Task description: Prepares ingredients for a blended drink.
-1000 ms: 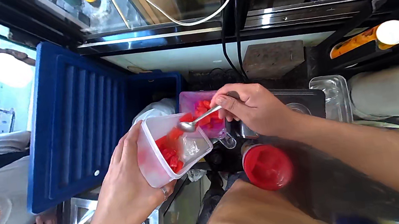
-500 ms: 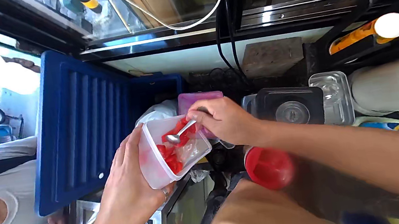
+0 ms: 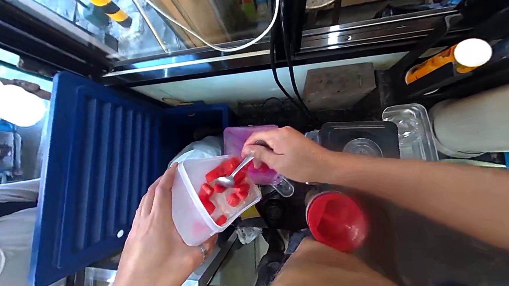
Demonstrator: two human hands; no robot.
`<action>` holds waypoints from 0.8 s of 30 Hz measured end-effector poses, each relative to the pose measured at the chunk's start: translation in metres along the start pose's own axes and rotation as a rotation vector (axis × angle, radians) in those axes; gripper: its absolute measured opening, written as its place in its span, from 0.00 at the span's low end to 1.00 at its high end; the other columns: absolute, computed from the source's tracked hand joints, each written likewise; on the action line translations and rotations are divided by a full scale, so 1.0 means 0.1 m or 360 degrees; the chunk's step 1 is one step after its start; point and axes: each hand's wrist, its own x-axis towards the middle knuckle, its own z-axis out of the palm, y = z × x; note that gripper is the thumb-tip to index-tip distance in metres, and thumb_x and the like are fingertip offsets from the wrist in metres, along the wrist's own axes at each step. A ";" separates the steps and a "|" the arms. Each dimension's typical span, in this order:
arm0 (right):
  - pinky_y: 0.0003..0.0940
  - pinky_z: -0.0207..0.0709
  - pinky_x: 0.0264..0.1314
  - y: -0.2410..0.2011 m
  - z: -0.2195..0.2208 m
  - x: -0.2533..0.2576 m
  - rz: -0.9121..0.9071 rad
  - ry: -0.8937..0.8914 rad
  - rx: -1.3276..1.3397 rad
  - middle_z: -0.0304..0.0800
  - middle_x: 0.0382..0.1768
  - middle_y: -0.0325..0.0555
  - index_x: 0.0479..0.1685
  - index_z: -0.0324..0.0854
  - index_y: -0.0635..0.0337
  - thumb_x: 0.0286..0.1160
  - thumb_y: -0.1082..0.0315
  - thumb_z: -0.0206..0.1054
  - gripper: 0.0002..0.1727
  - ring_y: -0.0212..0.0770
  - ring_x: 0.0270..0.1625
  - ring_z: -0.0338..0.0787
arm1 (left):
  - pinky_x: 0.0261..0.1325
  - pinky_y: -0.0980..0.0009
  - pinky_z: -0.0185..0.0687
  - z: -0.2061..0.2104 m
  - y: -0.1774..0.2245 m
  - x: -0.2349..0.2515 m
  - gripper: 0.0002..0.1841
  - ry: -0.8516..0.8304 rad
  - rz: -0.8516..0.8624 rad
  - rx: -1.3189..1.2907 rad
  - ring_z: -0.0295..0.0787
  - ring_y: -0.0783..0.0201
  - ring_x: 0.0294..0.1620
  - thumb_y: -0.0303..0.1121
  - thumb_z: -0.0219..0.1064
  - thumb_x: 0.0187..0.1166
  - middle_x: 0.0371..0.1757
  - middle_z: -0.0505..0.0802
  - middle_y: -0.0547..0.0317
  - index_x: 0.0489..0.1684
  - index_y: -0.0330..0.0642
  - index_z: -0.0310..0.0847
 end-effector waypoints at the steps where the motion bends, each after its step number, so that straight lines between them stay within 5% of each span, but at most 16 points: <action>1: 0.26 0.82 0.35 -0.01 -0.08 -0.02 0.0009 0.0032 -0.0011 0.90 0.29 0.34 0.52 0.88 0.53 0.92 0.58 0.57 0.15 0.27 0.29 0.86 | 0.71 0.43 0.80 0.00 0.00 0.01 0.67 0.0004 0.0007 0.0002 0.77 0.51 0.77 0.66 0.81 0.36 0.81 0.76 0.54 0.93 0.61 0.52; 10: 0.23 0.78 0.23 -0.18 -0.46 -0.16 -0.0097 0.0260 0.0143 0.91 0.28 0.35 0.50 0.88 0.55 0.92 0.63 0.56 0.14 0.28 0.23 0.84 | 0.69 0.42 0.80 0.04 -0.05 0.00 0.67 0.0063 0.0036 -0.0011 0.78 0.49 0.75 0.68 0.79 0.35 0.79 0.78 0.53 0.92 0.59 0.55; 15: 0.28 0.84 0.48 -0.02 0.05 -0.17 -0.0130 -0.0257 0.0038 0.92 0.38 0.43 0.55 0.88 0.61 0.93 0.59 0.53 0.19 0.29 0.39 0.89 | 0.71 0.42 0.79 0.05 -0.04 -0.02 0.67 0.0050 0.0024 -0.0026 0.77 0.48 0.77 0.66 0.80 0.35 0.80 0.78 0.50 0.92 0.56 0.55; 20: 0.26 0.84 0.38 -0.13 0.11 0.05 -0.0070 0.0069 0.0200 0.91 0.31 0.37 0.50 0.89 0.57 0.92 0.60 0.55 0.17 0.26 0.32 0.88 | 0.75 0.46 0.78 0.03 -0.03 -0.03 0.67 0.0048 -0.0011 -0.0049 0.76 0.52 0.79 0.68 0.81 0.36 0.81 0.77 0.53 0.92 0.56 0.55; 24: 0.36 0.83 0.49 -0.15 0.49 0.11 -0.0093 -0.0112 0.0141 0.91 0.37 0.47 0.55 0.87 0.63 0.92 0.61 0.51 0.19 0.38 0.39 0.89 | 0.75 0.45 0.77 0.01 0.04 0.00 0.68 0.0017 -0.0011 -0.0039 0.75 0.50 0.79 0.67 0.81 0.35 0.81 0.76 0.51 0.92 0.55 0.55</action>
